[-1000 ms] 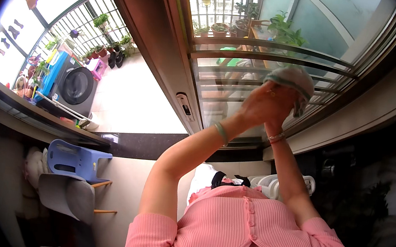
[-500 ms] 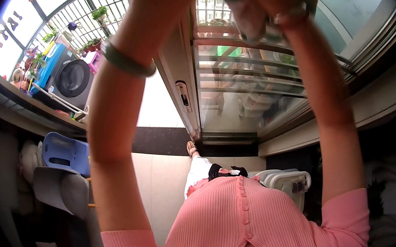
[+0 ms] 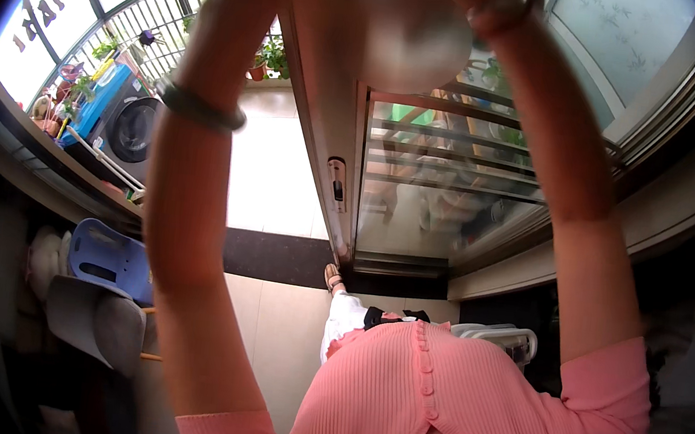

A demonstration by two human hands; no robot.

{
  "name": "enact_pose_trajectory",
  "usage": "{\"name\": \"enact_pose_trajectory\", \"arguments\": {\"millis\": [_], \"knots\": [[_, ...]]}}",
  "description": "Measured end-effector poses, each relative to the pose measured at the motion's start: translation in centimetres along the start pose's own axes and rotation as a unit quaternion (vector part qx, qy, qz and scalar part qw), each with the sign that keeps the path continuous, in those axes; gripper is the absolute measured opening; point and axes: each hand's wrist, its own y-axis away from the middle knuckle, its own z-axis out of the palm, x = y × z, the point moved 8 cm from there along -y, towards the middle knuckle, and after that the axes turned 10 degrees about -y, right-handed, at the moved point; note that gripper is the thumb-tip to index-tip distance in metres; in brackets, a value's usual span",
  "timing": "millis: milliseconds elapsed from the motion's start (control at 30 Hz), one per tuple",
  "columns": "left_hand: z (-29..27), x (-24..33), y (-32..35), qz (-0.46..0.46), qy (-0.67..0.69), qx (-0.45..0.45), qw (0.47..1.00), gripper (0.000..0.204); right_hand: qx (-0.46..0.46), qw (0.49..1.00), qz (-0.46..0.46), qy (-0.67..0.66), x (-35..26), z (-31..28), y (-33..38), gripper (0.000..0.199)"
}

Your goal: The person dips a cloth into a green basin of water, wrings it out, and wipes a large glass sliding door. They clean the glass surface and the metal frame, repeatedly dipping the cloth to re-wet it. The person also wipes the floor area near the door frame.

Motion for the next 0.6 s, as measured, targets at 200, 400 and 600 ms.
{"name": "enact_pose_trajectory", "arguments": {"millis": [200, 400, 600], "knots": [[-0.1, 4.9, 13.5, -0.080, 0.009, -0.135, 0.988, 0.036, -0.094, 0.995, 0.015, -0.005, -4.4, 2.9, 11.1, 0.040], [-1.4, 10.5, 31.4, -0.219, 0.100, -0.251, 0.938, 0.045, -0.225, 0.971, 0.065, -0.048, -9.4, 3.0, 23.2, 0.050], [-2.2, 13.3, 36.9, -0.275, 0.072, -0.282, 0.916, 0.049, -0.373, 0.919, 0.063, -0.108, -9.8, 5.6, 27.6, 0.059]]}}
